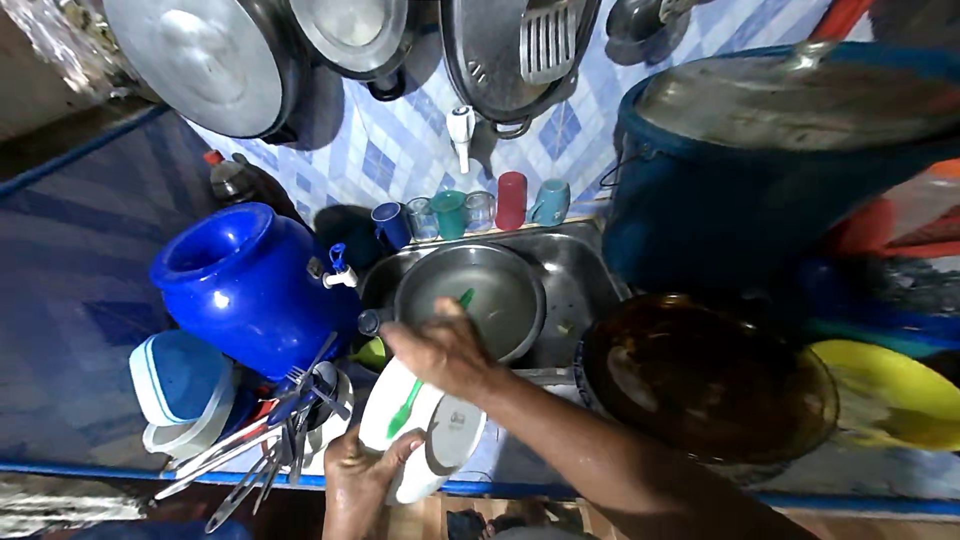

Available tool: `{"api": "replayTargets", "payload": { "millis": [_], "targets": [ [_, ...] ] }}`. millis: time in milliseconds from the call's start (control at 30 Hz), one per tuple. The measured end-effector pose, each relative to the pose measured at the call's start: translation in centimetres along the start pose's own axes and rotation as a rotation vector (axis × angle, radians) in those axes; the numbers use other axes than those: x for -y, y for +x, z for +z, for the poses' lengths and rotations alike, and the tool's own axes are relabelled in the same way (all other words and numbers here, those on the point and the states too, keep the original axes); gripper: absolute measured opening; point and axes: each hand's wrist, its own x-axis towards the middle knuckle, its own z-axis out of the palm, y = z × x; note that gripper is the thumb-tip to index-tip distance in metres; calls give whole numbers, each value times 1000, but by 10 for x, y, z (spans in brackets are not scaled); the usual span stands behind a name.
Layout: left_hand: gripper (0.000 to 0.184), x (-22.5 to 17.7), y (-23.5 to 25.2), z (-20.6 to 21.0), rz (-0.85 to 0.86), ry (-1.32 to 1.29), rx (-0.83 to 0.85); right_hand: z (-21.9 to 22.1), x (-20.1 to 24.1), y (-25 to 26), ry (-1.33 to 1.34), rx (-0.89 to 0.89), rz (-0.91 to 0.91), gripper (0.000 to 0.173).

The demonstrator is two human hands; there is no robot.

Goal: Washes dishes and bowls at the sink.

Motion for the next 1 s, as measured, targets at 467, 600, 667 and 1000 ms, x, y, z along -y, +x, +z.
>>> {"api": "replayTargets", "payload": {
  "millis": [467, 600, 667, 1000],
  "targets": [
    [25, 5, 0, -4, 7, -58, 15, -8, -40, -4, -152, 30, 323, 17],
    [26, 8, 0, -5, 9, -94, 47, 5, 3, -7, -17, -64, 99, 12],
    [27, 11, -1, -7, 10, -96, 35, 4, -13, -9, -51, -85, 129, 12],
    [25, 28, -27, -15, 6, -223, -125, -12, -34, -46, 504, 539, 1274, 78]
  ]
}}
